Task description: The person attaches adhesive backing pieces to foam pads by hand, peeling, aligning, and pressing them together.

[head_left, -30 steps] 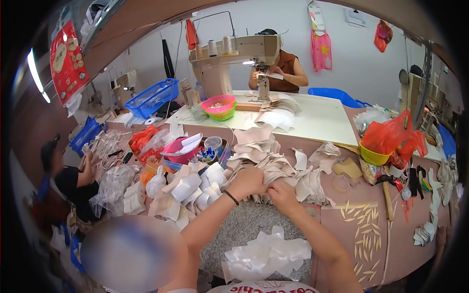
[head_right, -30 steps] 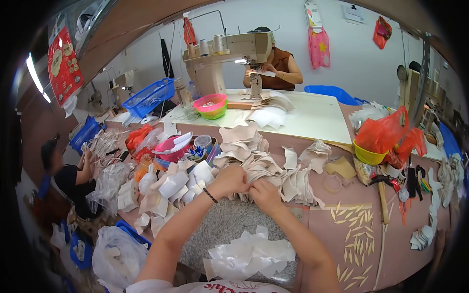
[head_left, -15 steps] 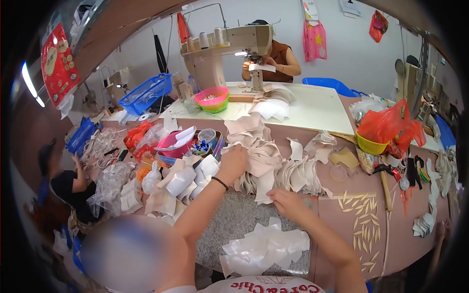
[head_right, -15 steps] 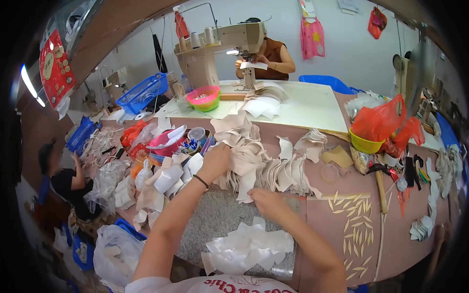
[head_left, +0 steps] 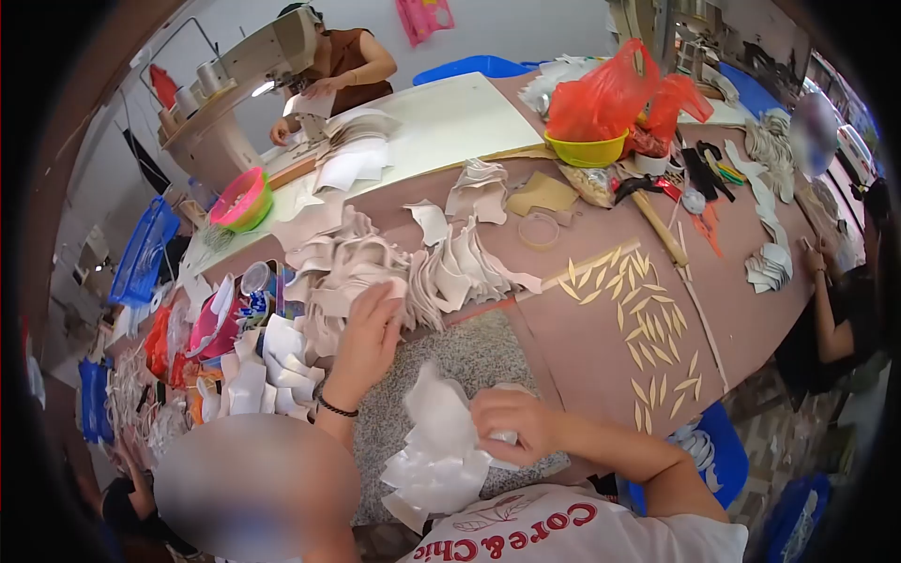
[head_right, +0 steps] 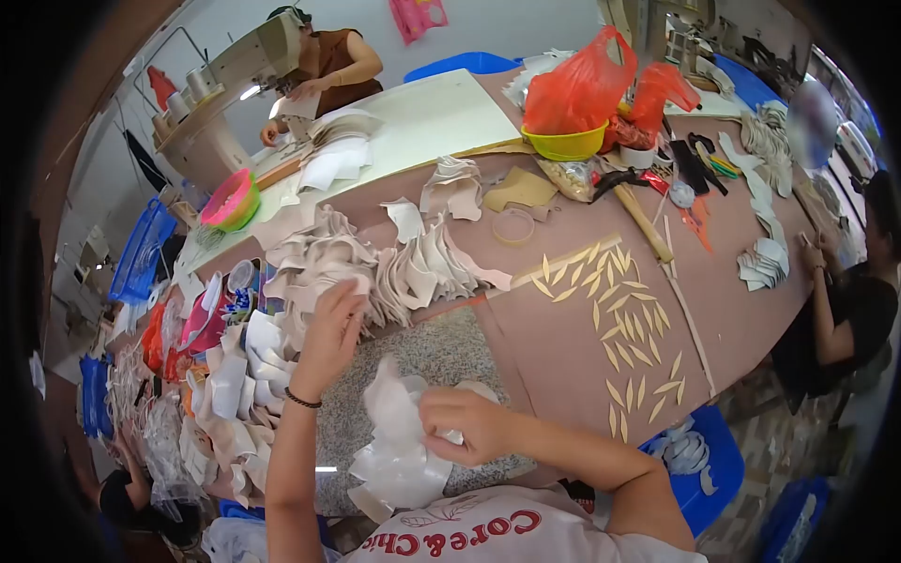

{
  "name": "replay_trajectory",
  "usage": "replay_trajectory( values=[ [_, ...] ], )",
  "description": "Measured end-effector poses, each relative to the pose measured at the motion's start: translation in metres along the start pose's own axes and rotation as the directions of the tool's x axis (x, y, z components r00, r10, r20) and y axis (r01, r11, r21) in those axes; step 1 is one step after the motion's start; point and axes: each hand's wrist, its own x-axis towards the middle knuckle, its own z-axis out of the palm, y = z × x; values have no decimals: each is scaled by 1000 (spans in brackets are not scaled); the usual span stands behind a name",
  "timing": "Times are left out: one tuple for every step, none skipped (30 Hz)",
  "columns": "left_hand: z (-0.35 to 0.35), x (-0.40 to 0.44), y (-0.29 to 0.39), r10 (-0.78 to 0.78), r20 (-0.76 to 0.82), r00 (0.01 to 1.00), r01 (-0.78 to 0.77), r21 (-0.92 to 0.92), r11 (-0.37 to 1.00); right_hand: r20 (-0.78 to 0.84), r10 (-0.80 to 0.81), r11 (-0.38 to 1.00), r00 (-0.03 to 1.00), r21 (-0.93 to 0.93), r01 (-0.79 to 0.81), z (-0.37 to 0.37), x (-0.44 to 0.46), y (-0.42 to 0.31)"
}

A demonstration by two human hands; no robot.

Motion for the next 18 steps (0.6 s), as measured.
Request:
replay_trajectory(
  values=[
    [-3,0,4,-42,-1,999,42,-4,999,-10,12,1000,1000,-1,-12,2,-6,-6],
    [-5,-2,13,-95,58,994,100,-77,992,11,80,996,997,24,-81,1,-12,-10],
    [-10,-5,26,-141,124,982,159,-146,976,31,149,988,988,48,-150,1,-17,-14],
    [-18,-6,47,-107,226,968,168,-270,948,15,165,985,986,46,-166,-2,-18,-18],
    [-26,-9,60,-86,449,889,294,-418,860,35,198,977,980,68,-200,-7,-18,-22],
    [-26,-13,68,-9,645,764,440,-511,738,50,234,967,971,89,-238,-12,-19,-26],
    [-21,-19,68,138,719,681,423,-540,728,24,263,960,964,89,-264,-16,-21,-31],
    [-18,-24,65,285,765,578,405,-572,713,103,268,958,958,74,-276,-22,-22,-35],
    [-17,-24,66,375,788,488,479,-601,640,183,269,957,946,56,-284,-25,-25,-37],
    [-11,-29,63,422,807,413,559,-590,582,160,290,952,943,49,-301,-25,-30,-39],
    [-5,-36,61,467,817,338,637,-564,526,196,303,946,933,59,-320,-25,-34,-41],
    [-2,-39,64,458,819,345,670,-557,491,237,311,939,920,70,-336,-25,-37,-43],
    [2,-39,67,472,816,334,672,-558,488,225,324,936,919,67,-347,-26,-41,-45],
    [7,-40,71,511,782,357,629,-605,487,293,372,917,881,32,-397,-27,-43,-47],
    [11,-41,75,548,746,379,585,-652,482,359,417,895,835,-5,-445,-29,-45,-49],
    [15,-38,80,587,741,326,511,-661,550,354,428,890,832,-7,-455,-31,-48,-51],
    [12,-37,84,595,736,322,512,-665,545,279,475,863,835,39,-504,-35,-52,-53],
    [7,-36,89,504,784,363,550,-617,563,204,520,834,829,89,-545,-38,-58,-56]
  ],
)
